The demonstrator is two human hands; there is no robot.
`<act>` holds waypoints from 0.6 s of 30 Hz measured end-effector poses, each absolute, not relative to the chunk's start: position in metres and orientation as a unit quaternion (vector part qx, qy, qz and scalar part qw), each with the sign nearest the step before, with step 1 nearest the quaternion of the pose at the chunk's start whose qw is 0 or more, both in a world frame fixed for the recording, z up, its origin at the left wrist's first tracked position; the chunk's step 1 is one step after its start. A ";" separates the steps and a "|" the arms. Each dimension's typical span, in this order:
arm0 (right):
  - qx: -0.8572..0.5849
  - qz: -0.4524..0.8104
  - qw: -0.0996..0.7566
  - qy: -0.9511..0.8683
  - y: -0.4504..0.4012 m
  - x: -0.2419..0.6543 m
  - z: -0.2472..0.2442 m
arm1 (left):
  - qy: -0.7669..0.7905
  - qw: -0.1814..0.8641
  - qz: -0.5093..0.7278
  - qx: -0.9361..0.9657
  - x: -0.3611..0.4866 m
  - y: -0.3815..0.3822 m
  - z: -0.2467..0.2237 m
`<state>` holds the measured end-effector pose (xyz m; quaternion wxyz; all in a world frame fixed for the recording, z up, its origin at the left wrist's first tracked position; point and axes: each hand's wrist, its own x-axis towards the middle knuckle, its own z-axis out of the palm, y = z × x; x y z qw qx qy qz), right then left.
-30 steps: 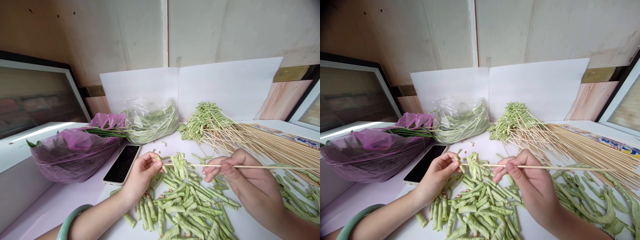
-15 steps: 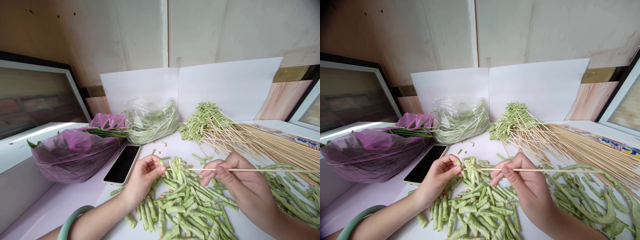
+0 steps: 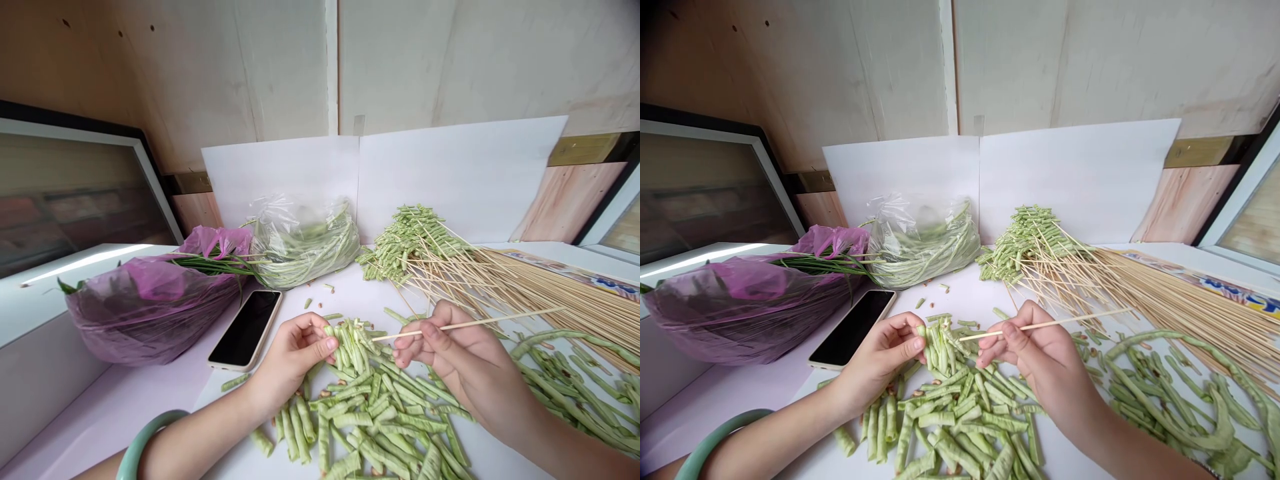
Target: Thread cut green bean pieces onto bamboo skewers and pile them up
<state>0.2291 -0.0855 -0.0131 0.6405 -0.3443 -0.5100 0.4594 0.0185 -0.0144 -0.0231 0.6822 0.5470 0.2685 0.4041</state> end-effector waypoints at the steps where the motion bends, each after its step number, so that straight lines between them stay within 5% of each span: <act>1: -0.344 0.468 0.641 -0.502 -0.085 0.230 -0.013 | 0.265 0.686 0.403 0.545 0.018 -0.014 -0.024; 12: -0.351 0.546 0.582 -0.490 -0.088 0.228 -0.018 | 0.283 0.704 0.386 0.524 0.019 -0.019 -0.023; 18: -0.396 0.440 0.595 -0.543 -0.079 0.244 -0.006 | 0.307 0.673 0.440 0.510 0.018 -0.017 -0.023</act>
